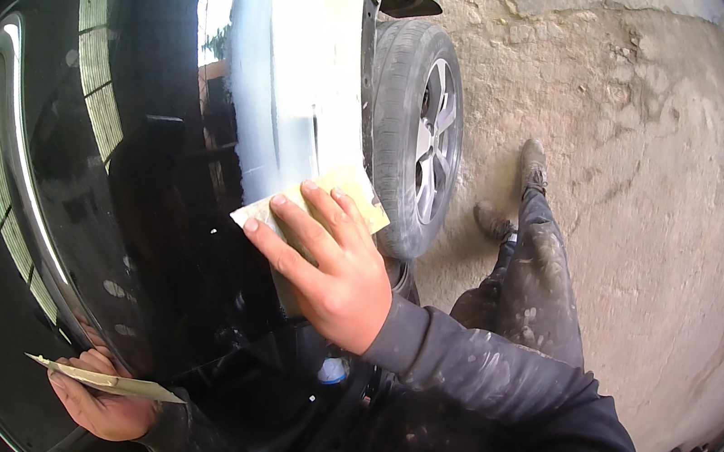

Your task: The person applies beige body filler to the rear quarter panel of a black car using a metal spreader. They repeatedly spread and smooth the filler over the damaged area, working around the wheel arch and lower panel edge.

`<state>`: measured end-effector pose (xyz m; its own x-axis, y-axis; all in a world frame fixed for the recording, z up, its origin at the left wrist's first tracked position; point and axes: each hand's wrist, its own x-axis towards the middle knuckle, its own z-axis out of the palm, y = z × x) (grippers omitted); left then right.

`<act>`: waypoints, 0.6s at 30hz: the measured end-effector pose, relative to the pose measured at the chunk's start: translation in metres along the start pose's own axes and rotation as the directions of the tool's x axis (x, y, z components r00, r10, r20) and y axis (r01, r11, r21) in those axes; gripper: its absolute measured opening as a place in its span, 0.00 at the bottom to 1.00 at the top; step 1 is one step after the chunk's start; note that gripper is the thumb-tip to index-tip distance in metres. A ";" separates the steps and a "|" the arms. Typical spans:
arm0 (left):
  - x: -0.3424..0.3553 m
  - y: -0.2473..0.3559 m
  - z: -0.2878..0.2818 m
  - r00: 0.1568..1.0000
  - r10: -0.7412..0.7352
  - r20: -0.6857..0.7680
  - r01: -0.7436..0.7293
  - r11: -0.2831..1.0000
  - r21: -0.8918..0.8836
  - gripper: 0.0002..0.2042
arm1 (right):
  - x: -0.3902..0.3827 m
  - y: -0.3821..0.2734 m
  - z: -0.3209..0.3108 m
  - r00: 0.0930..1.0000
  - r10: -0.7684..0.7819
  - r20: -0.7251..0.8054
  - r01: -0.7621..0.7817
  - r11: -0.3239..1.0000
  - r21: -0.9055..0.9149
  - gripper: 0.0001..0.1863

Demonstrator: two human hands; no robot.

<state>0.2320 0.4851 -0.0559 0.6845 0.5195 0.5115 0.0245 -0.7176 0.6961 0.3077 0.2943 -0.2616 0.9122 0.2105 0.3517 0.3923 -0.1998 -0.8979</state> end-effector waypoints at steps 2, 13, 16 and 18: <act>-0.001 -0.002 -0.004 1.000 0.022 -0.003 -0.021 0.998 0.055 0.18 | -0.011 -0.004 0.000 1.000 -0.008 0.011 0.008 1.000 0.003 0.30; 0.002 -0.022 -0.020 0.963 0.183 -0.199 -0.146 0.971 0.188 0.19 | -0.062 -0.022 0.004 1.000 -0.020 0.011 0.020 1.000 -0.006 0.30; 0.003 -0.016 -0.006 0.971 0.185 -0.149 -0.154 0.968 0.199 0.19 | -0.076 -0.026 0.003 0.999 -0.010 0.053 0.010 1.000 -0.002 0.29; -0.001 -0.013 0.005 0.952 0.278 -0.126 -0.222 0.914 0.339 0.20 | -0.085 -0.028 0.003 0.998 -0.016 0.060 0.015 1.000 0.008 0.29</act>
<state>0.2346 0.4917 -0.0685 0.5670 0.3537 0.7439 0.1174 -0.9286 0.3521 0.2192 0.2845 -0.2666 0.8971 0.2708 0.3491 0.4051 -0.1888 -0.8946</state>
